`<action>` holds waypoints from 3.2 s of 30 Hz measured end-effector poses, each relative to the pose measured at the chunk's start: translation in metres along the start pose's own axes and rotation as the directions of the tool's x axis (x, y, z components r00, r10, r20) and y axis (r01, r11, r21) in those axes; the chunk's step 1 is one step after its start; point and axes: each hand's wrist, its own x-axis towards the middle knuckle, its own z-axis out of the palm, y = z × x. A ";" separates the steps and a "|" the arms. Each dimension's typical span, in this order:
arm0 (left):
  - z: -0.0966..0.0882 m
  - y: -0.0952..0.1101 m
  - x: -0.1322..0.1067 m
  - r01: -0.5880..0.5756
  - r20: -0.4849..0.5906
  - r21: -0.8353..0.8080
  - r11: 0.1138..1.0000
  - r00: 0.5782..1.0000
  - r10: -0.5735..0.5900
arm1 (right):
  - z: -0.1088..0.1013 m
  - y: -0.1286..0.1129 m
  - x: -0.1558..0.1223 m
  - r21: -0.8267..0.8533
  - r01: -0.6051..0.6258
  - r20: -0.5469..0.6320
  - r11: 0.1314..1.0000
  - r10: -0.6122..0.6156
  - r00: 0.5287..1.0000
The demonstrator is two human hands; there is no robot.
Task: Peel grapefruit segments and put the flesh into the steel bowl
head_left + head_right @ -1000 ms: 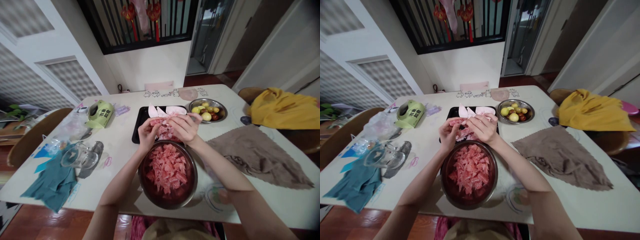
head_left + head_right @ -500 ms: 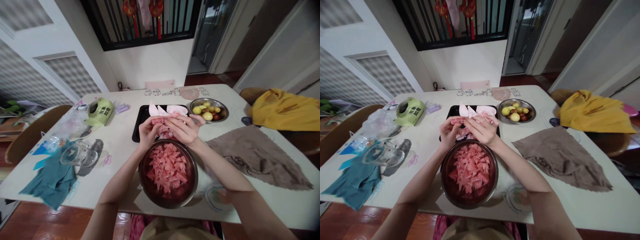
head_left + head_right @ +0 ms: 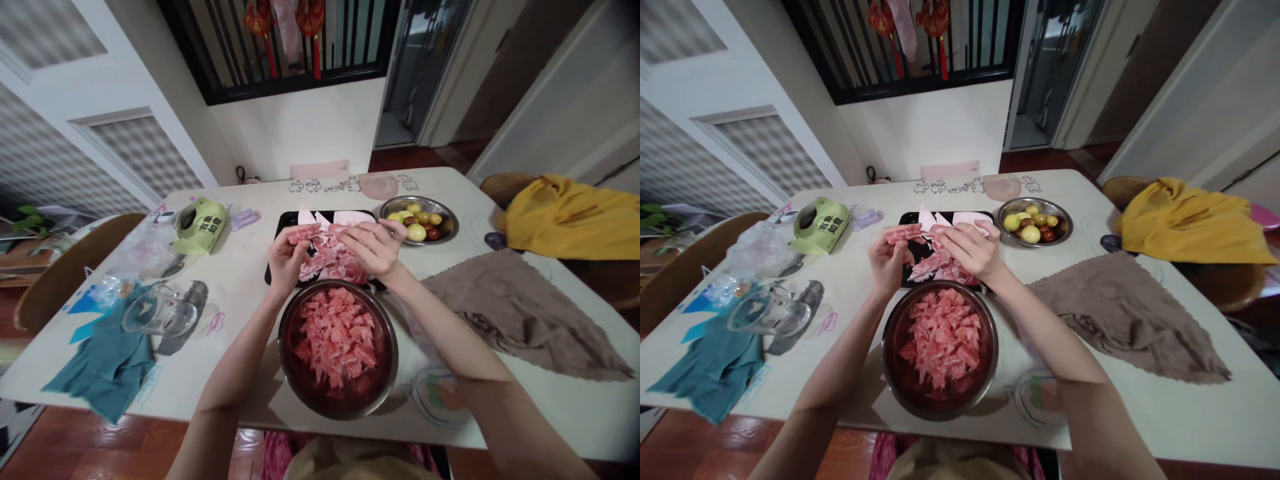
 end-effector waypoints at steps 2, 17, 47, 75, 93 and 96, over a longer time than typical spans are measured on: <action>0.000 -0.002 0.000 0.014 0.011 -0.006 1.000 1.000 -0.014 | 0.002 0.000 0.000 0.053 -0.054 0.002 0.997 0.054 0.999; 0.007 -0.005 -0.006 -0.099 0.053 0.256 0.962 0.995 0.088 | -0.008 -0.005 0.023 0.151 -0.327 -0.009 0.933 0.333 0.943; 0.005 -0.017 -0.005 0.114 -0.019 0.109 0.987 0.993 -0.113 | 0.004 0.003 0.013 0.172 -0.651 0.555 0.739 0.474 0.684; 0.014 -0.002 -0.003 0.397 0.091 -0.149 0.906 0.917 -0.388 | -0.016 -0.010 0.035 0.358 -0.551 0.303 0.754 0.464 0.833; 0.010 0.049 -0.015 0.572 0.488 -0.121 0.811 0.746 -0.454 | -0.041 0.002 0.023 0.217 -0.623 0.287 0.751 0.561 0.776; 0.011 0.056 -0.020 0.591 0.497 -0.119 0.798 0.731 -0.468 | -0.052 -0.001 0.020 0.228 -0.634 0.300 0.739 0.566 0.768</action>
